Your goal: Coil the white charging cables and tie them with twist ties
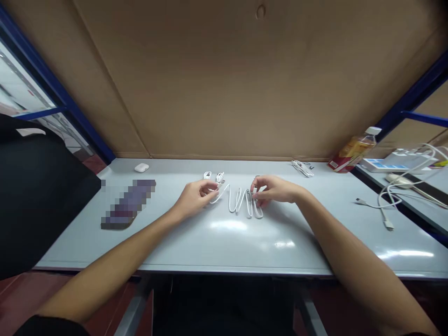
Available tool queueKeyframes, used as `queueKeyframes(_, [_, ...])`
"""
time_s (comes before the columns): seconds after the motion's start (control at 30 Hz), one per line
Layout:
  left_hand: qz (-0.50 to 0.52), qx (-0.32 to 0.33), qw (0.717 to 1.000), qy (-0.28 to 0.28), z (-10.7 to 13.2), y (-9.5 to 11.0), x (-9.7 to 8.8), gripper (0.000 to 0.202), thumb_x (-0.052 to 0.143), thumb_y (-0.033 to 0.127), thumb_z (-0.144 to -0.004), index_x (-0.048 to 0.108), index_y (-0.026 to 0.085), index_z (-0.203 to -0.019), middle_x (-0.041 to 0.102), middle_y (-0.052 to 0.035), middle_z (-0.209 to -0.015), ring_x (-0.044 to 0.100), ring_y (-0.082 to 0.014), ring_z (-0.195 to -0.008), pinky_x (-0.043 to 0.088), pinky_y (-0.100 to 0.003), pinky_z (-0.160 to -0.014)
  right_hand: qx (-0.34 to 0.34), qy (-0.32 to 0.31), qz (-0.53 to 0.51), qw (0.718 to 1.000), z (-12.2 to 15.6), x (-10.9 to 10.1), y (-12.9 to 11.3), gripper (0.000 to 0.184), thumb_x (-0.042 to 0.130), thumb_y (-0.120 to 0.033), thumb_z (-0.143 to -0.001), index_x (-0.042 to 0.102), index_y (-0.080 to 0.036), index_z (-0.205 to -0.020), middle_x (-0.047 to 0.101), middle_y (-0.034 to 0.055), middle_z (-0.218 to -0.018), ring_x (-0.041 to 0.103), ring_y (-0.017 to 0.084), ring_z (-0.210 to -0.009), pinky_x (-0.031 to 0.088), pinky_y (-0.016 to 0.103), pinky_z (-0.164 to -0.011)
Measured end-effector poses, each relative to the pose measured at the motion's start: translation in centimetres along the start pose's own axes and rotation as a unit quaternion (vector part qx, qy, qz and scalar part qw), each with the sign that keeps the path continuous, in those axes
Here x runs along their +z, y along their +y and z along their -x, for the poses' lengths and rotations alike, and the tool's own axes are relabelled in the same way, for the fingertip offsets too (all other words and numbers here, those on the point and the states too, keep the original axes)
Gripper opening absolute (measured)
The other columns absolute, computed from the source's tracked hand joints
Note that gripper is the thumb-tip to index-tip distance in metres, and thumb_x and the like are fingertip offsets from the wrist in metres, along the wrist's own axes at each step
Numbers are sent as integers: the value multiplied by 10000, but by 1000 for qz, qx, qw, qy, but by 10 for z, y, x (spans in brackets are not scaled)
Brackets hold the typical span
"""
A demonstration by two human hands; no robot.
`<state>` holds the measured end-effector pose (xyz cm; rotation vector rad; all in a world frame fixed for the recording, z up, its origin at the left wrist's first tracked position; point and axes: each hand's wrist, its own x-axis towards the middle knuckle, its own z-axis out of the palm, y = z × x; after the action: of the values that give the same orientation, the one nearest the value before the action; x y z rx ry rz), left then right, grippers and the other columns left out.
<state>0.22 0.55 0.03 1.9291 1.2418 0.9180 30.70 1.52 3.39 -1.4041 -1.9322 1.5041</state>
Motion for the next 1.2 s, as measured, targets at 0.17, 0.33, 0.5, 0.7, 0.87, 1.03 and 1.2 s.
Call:
queueKeyframes(0.17, [-17, -2, 999, -30, 3, -1, 13, 342, 722, 421, -829, 797, 177, -1056, 784, -64, -901, 689, -196, -756, 550, -305, -705, -44, 52, -6, 998, -17, 38, -2, 252, 799, -331, -795, 615, -194, -900, 712, 24, -764, 692, 153, -603, 575, 270, -569])
queueKeyframes(0.33, [-57, 53, 995, -58, 7, 7, 17, 332, 571, 411, -949, 795, 212, -1092, 775, -44, -889, 655, -190, -747, 509, -308, -710, -81, 79, -121, 986, -21, 66, -3, 311, 811, -355, -786, 556, -204, -879, 729, 40, -783, 735, 186, -709, 623, 332, -685])
queueKeyframes(0.5, [-162, 128, 974, -90, 16, 15, 19, 364, 628, 479, -921, 744, 234, -1163, 687, -66, -944, 607, -228, -862, 475, -334, -763, -98, 92, -157, 978, -23, 76, -1, 335, 782, -373, -792, 486, -226, -845, 719, 24, -783, 737, 197, -766, 605, 350, -727])
queueKeyframes(0.7, [-173, 141, 970, -101, 14, 8, 21, 325, 472, 362, -1020, 730, 189, -925, 645, -73, -939, 600, -211, -854, 461, -333, -792, -241, 241, 192, 920, -21, 72, -1, 152, 653, -324, -853, 617, -186, -905, 640, 77, -949, 616, 201, -835, 519, 356, -760])
queueKeyframes(0.87, [-158, 121, 976, -91, 10, 11, 18, 381, 408, 359, -1046, 689, 176, -866, 651, -54, -841, 589, -205, -804, 441, -332, -763, -328, 212, 373, 842, -10, 73, -7, 456, 642, -310, -847, 615, -183, -1285, 579, 153, -1246, 524, 297, -1146, 450, 449, -980])
queueKeyframes(1.03, [-2, 31, 993, -112, 10, 14, 17, 331, 530, 453, -991, 692, 183, -1092, 681, -32, -830, 605, -177, -720, 480, -316, -690, -316, 224, 468, 795, -14, 82, -5, 354, 655, -307, -827, 667, -172, -1155, 579, 184, -1262, 493, 333, -1139, 429, 468, -956])
queueKeyframes(1.2, [179, -43, 975, -127, 8, 10, 18, 391, 687, 475, -895, 597, 182, -1137, 689, -27, -835, 685, -176, -707, 572, -335, -712, -250, 221, 536, 776, -22, 84, -7, 150, 610, -194, -834, 691, -144, -949, 676, 187, -1076, 574, 314, -993, 421, 408, -842])
